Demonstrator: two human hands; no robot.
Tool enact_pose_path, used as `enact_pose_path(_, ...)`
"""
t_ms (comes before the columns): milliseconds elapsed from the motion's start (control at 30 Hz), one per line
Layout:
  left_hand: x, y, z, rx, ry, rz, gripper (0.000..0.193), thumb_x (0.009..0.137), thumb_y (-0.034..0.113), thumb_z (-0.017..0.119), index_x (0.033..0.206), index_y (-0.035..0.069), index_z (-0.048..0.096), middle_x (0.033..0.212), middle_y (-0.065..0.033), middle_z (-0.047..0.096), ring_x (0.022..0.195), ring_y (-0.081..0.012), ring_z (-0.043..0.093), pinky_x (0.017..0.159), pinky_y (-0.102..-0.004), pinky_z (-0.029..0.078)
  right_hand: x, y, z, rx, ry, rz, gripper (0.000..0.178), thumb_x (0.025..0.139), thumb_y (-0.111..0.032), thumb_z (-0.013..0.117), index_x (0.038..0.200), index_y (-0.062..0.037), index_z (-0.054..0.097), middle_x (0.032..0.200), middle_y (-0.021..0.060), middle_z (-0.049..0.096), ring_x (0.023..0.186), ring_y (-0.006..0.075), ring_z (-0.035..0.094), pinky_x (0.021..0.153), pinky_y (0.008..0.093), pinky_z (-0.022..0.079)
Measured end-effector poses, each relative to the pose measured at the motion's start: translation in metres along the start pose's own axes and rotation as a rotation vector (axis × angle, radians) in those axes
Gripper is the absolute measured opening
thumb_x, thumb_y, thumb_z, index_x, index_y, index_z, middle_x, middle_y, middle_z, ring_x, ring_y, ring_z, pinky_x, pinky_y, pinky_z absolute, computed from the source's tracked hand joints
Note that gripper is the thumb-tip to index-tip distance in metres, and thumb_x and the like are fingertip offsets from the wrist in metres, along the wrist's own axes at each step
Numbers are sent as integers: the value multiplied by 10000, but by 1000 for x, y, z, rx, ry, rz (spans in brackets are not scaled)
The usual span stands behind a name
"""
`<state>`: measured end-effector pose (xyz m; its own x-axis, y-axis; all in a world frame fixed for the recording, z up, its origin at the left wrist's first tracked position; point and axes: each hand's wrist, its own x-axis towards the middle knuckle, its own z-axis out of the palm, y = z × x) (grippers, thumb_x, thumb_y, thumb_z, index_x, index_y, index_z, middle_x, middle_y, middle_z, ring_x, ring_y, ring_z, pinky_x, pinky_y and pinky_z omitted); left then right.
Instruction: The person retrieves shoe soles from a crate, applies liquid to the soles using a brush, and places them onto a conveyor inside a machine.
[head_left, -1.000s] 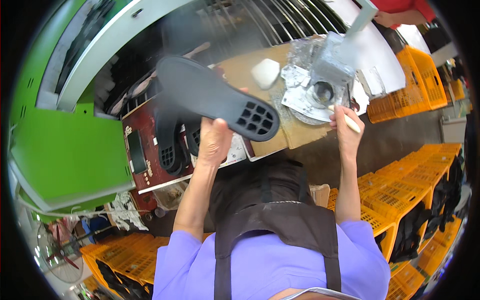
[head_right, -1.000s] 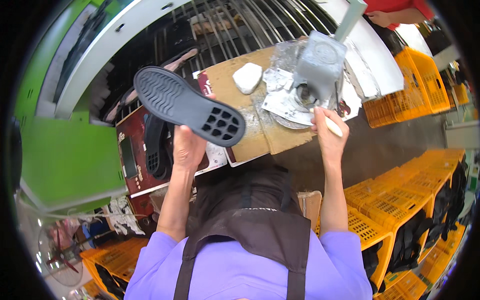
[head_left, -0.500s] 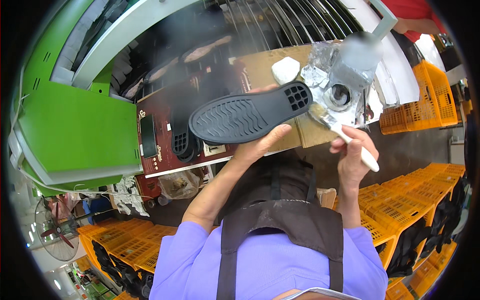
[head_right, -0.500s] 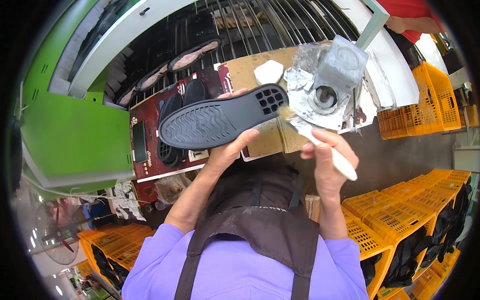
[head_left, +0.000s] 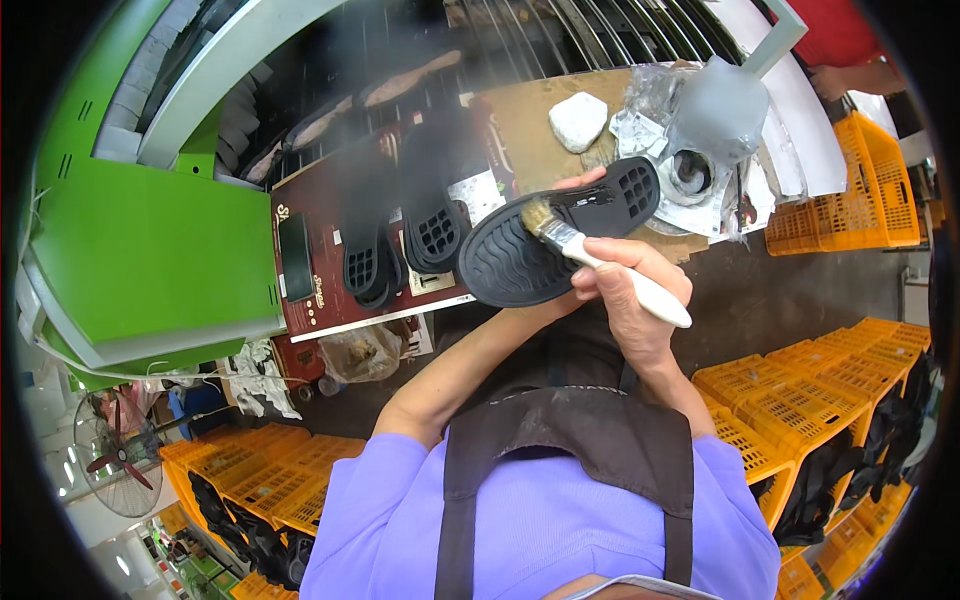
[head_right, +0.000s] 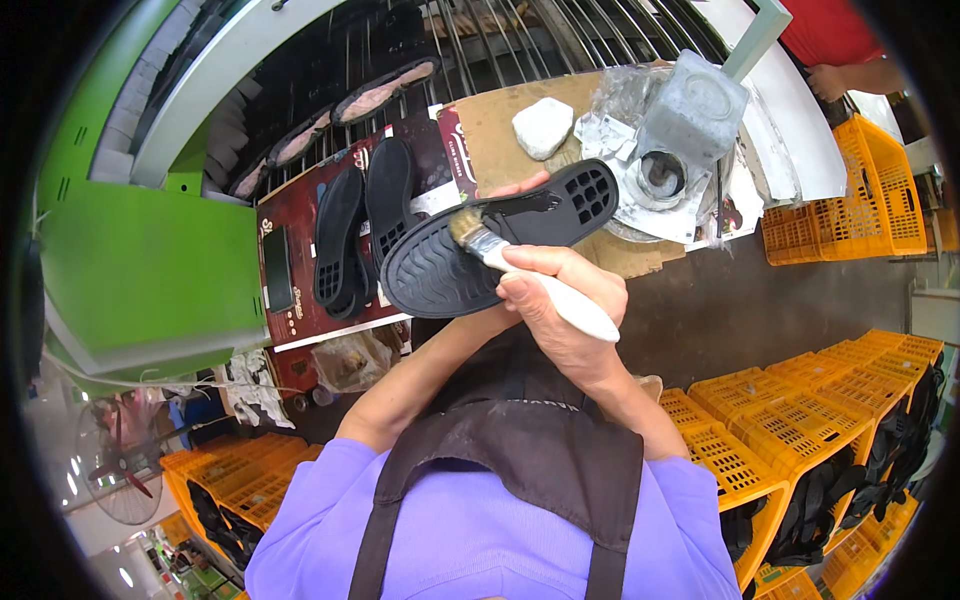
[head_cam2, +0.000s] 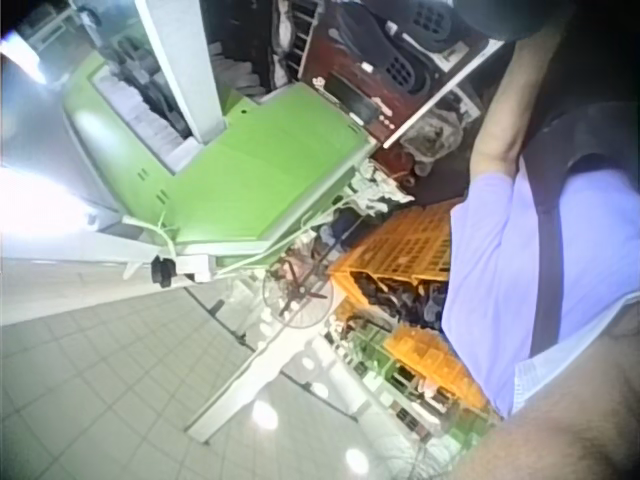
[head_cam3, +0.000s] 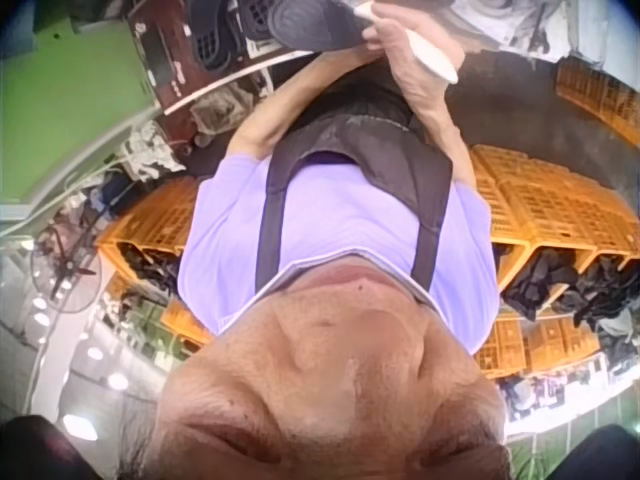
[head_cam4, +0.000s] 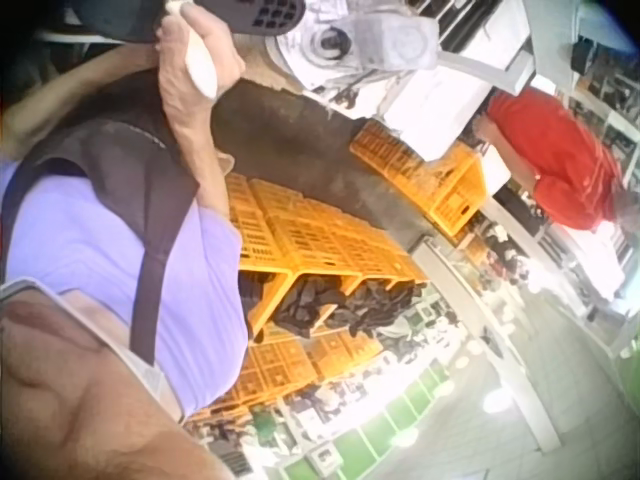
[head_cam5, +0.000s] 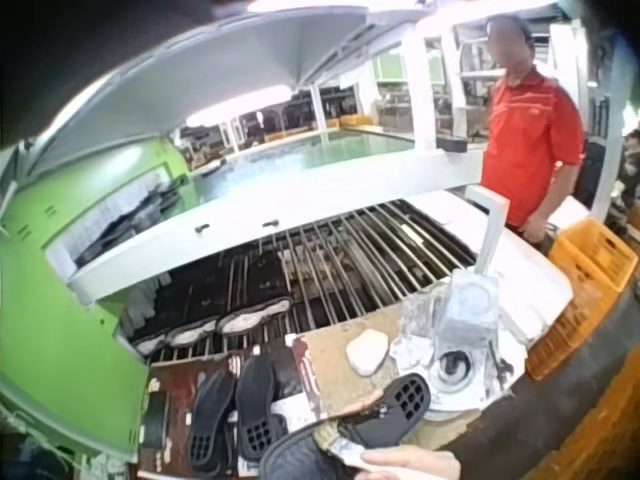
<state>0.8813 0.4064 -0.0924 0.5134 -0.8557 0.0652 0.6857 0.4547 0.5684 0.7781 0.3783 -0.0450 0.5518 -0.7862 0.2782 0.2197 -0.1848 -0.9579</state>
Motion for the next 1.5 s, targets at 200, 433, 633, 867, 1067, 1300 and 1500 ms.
enact_pose_path(200, 13, -9, -33, -211, 15, -558, 471, 893, 118, 582, 1326, 17, 427, 988, -36, 600, 852, -72, 569, 770, -212, 476, 2, -13, 7, 120, -78, 90, 246, 861, -153, 685, 991, 54, 655, 752, 91, 680, 647, 104, 644, 587, 210, 516)
enact_pose_path(433, -4, 8, -32, 1315, -813, 319, 567, 775, 269, 749, 1225, 44, 487, 1136, -109, 551, 1083, -181, 526, 928, -329, 435, 11, -20, 2, 54, -127, 61, 350, 904, -271, 629, 1001, 65, 638, 724, 128, 661, 614, 136, 636, 585, 237, 539)
enact_pose_path(633, -5, 41, -27, 1053, -748, -551, 675, 725, 371, 785, 1210, -2, 497, 1154, -125, 551, 1112, -215, 512, 914, -309, 429, 33, -8, -9, 50, -64, -48, 349, 922, -281, 601, 973, 62, 640, 701, 121, 649, 598, 139, 621, 551, 233, 510)
enact_pose_path(867, -6, 46, -38, 568, -682, -515, 668, 853, 571, 573, 1196, 1, 514, 1113, -109, 582, 1073, -198, 536, 915, -349, 438, 65, 25, -23, -52, -79, -86, 293, 926, -221, 596, 1009, 57, 643, 761, 106, 661, 645, 119, 631, 588, 220, 525)
enact_pose_path(1067, -14, 55, -25, 498, -301, -572, 1071, 667, 890, 332, 1231, -14, 445, 891, -141, 634, 789, -185, 643, 677, -289, 536, 66, 29, -23, -29, -123, -96, 206, 877, -146, 661, 968, 39, 665, 747, 81, 670, 633, 87, 626, 559, 204, 511)
enact_pose_path(1300, -16, 58, -33, 305, -158, -551, 934, 804, 803, 154, 1143, 12, 518, 897, -85, 628, 780, -149, 620, 702, -278, 521, 46, 29, -16, -80, -255, -146, 190, 847, -119, 690, 944, 43, 670, 756, 93, 680, 622, 108, 642, 555, 222, 507)
enact_pose_path(1500, -8, 56, -38, 234, -6, -404, 784, 918, 671, 167, 1221, 26, 494, 1042, -88, 616, 923, -159, 613, 799, -299, 519, 34, 18, -9, -155, -379, -246, 195, 793, -128, 730, 894, 27, 667, 796, 148, 685, 668, 222, 678, 591, 287, 525)
